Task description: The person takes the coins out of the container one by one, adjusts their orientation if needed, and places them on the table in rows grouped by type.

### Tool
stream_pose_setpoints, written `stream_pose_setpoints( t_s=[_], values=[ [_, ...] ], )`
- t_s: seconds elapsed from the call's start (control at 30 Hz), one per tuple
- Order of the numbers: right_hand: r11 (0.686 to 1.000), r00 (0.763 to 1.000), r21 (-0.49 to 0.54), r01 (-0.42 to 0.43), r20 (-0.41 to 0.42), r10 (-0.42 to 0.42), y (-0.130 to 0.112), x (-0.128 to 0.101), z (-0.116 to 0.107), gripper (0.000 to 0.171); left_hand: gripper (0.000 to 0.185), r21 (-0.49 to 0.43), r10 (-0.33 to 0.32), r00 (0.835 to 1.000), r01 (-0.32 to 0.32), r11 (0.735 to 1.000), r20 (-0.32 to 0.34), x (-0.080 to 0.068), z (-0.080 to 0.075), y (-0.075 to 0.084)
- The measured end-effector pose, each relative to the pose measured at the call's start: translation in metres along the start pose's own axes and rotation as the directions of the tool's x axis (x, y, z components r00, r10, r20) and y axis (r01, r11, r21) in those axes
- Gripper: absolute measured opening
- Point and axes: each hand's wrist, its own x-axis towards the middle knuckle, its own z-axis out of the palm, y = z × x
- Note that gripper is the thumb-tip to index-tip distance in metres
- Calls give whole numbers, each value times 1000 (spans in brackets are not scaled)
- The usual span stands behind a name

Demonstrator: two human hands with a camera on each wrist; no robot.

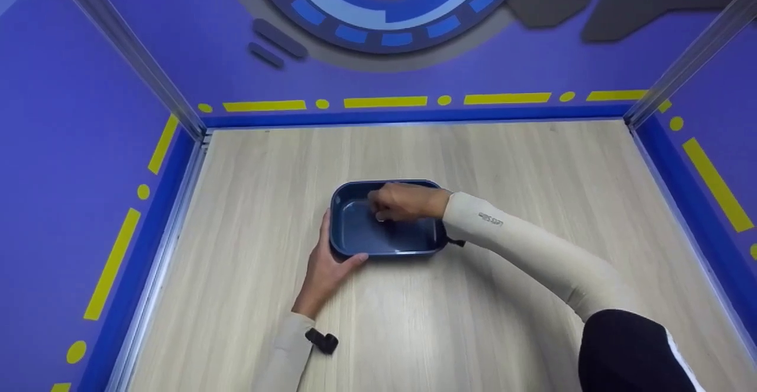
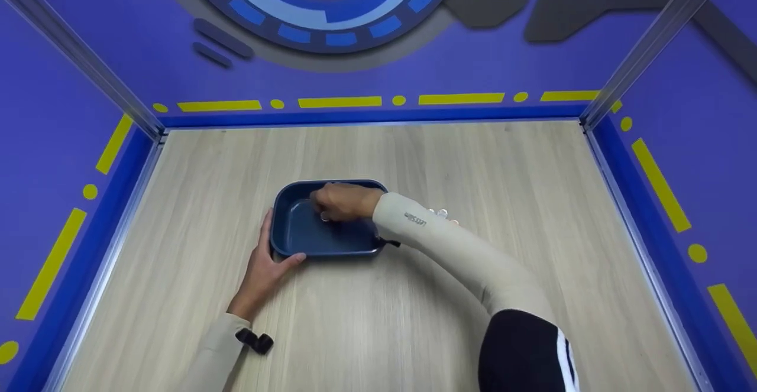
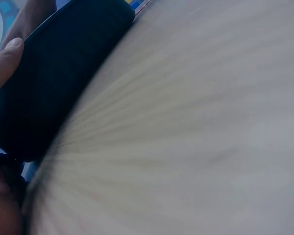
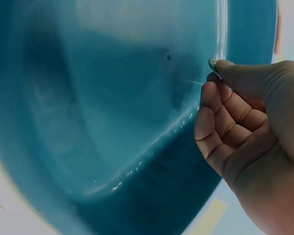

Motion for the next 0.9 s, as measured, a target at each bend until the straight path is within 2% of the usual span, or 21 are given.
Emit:
stream_pose_setpoints(
  t_s=[0.23, 0.47, 0.9],
  values=[
    [1000, 998, 2, 25, -53, -25, 6, -22, -5, 8, 130, 7, 5, 1000, -5, 1000, -2, 0, -2, -2],
    [998, 993, 56, 8, -119, -1, 16, -44, -8, 5, 129, 23, 16, 1000, -16, 1000, -15, 1, -1, -2],
    [984, 958, 172, -42, -274, 89, 38, -90, -14, 7, 128, 35, 3, 1000, -3, 999, -13, 0, 1, -2]
  ],
)
